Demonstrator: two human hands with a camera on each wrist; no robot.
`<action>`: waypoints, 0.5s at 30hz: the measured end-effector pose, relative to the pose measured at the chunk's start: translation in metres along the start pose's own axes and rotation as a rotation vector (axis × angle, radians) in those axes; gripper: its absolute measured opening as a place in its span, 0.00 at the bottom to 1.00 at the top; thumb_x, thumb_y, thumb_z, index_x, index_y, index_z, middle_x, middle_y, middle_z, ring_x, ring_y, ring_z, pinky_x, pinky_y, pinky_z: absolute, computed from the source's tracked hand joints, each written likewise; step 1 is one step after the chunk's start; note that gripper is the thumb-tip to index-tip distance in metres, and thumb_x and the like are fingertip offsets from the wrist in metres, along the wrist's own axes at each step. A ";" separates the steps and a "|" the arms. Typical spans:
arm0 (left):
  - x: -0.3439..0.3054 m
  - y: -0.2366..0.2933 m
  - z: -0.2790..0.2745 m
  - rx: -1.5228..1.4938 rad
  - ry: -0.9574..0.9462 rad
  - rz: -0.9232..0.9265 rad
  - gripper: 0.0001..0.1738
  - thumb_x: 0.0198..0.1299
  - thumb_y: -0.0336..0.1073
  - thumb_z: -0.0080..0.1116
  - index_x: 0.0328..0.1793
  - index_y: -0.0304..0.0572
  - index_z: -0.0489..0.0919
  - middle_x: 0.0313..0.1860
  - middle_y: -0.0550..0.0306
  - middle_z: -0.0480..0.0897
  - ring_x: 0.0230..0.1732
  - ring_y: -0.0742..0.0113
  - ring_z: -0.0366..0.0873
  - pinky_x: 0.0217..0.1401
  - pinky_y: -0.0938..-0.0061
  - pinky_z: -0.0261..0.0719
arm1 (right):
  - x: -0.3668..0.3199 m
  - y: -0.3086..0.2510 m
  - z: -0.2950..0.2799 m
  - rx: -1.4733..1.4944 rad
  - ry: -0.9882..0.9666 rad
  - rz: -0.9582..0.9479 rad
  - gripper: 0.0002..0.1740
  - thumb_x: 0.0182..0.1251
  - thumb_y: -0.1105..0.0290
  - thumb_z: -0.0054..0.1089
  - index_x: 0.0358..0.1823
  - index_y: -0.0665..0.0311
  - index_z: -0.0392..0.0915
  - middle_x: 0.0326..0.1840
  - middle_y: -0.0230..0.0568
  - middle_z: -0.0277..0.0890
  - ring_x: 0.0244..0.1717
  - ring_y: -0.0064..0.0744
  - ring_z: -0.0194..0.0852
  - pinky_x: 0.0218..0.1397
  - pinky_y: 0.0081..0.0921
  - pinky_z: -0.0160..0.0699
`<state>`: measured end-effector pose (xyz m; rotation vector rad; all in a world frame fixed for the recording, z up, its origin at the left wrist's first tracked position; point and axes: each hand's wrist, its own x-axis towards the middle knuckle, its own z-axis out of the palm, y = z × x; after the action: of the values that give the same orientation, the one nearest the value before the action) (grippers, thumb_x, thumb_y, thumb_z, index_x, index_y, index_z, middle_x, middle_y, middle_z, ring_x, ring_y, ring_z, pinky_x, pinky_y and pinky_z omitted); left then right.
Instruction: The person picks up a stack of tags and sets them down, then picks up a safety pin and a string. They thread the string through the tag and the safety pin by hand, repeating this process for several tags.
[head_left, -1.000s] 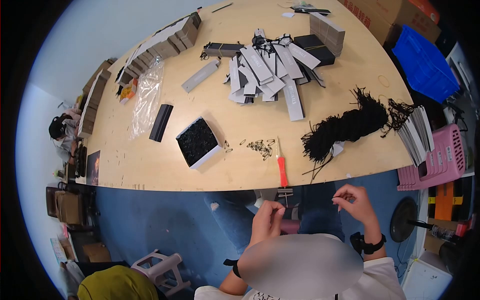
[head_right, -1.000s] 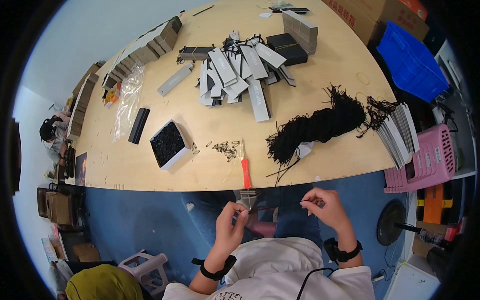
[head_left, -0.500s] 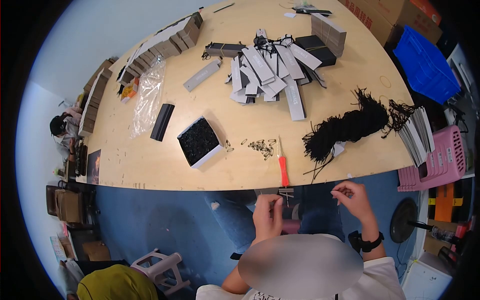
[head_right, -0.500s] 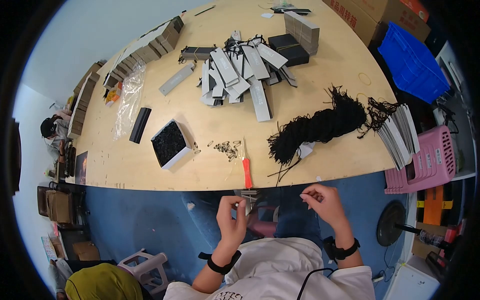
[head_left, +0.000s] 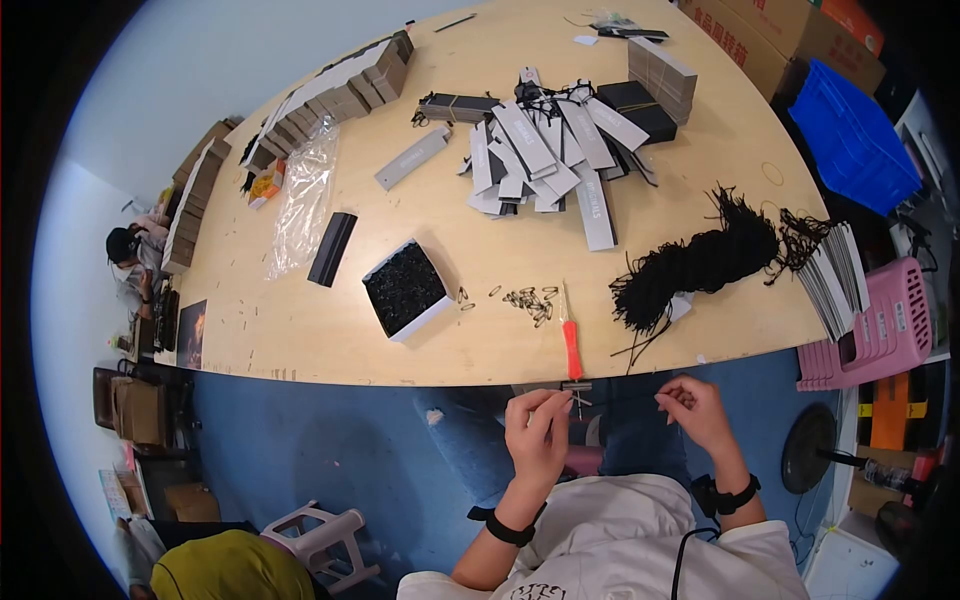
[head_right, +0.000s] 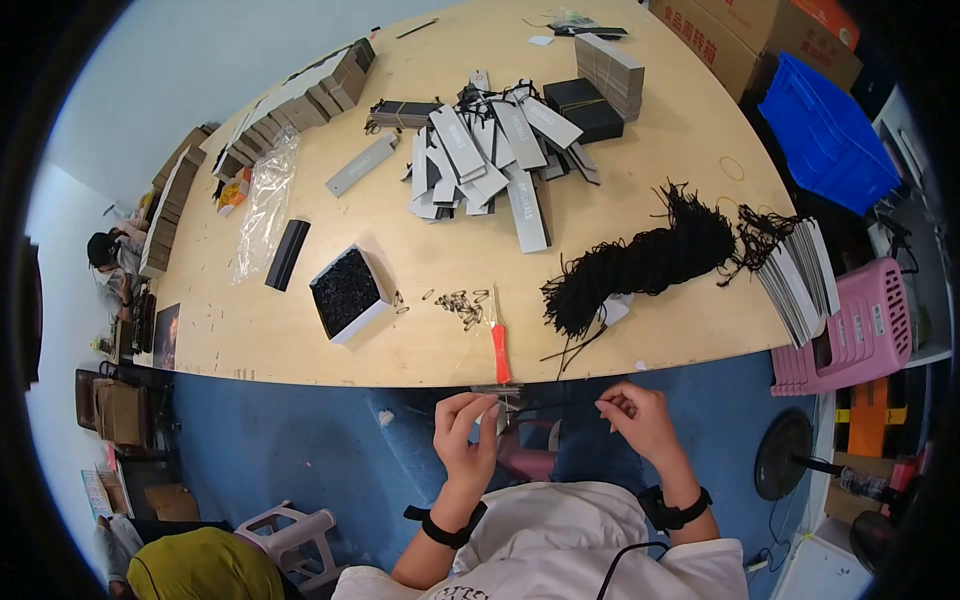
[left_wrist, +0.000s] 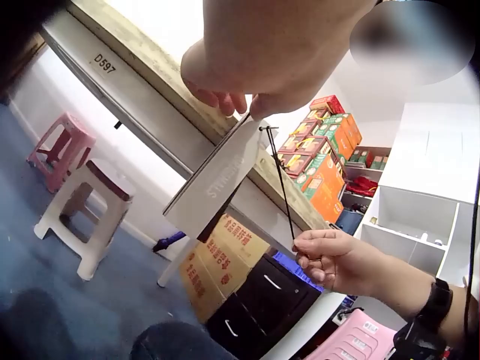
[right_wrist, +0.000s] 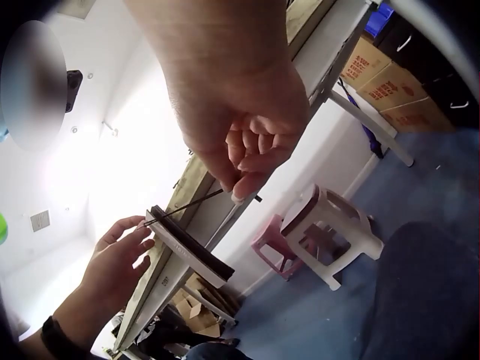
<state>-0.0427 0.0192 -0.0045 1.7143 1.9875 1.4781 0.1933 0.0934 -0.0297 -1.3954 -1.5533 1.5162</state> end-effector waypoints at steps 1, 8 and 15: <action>0.000 -0.001 0.000 0.000 0.001 0.000 0.11 0.53 0.23 0.66 0.43 0.40 0.82 0.39 0.53 0.80 0.41 0.58 0.78 0.44 0.71 0.76 | 0.000 0.001 0.000 -0.004 -0.002 -0.003 0.04 0.62 0.77 0.65 0.34 0.71 0.81 0.25 0.36 0.81 0.20 0.16 0.75 0.24 0.15 0.73; 0.004 0.000 -0.003 -0.029 -0.034 -0.008 0.13 0.51 0.26 0.68 0.44 0.44 0.83 0.39 0.56 0.78 0.40 0.58 0.75 0.41 0.68 0.74 | -0.001 0.000 0.000 -0.004 -0.009 0.000 0.04 0.62 0.77 0.65 0.35 0.71 0.80 0.25 0.36 0.81 0.20 0.16 0.75 0.24 0.15 0.74; 0.009 0.000 -0.006 -0.111 -0.114 -0.063 0.11 0.52 0.24 0.66 0.41 0.40 0.78 0.39 0.53 0.78 0.40 0.55 0.75 0.43 0.67 0.74 | -0.002 0.002 0.000 0.011 -0.020 0.012 0.04 0.62 0.76 0.65 0.35 0.70 0.80 0.25 0.36 0.81 0.21 0.16 0.75 0.24 0.15 0.74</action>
<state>-0.0495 0.0226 0.0029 1.6370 1.8485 1.4084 0.1945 0.0910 -0.0310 -1.3897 -1.5485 1.5486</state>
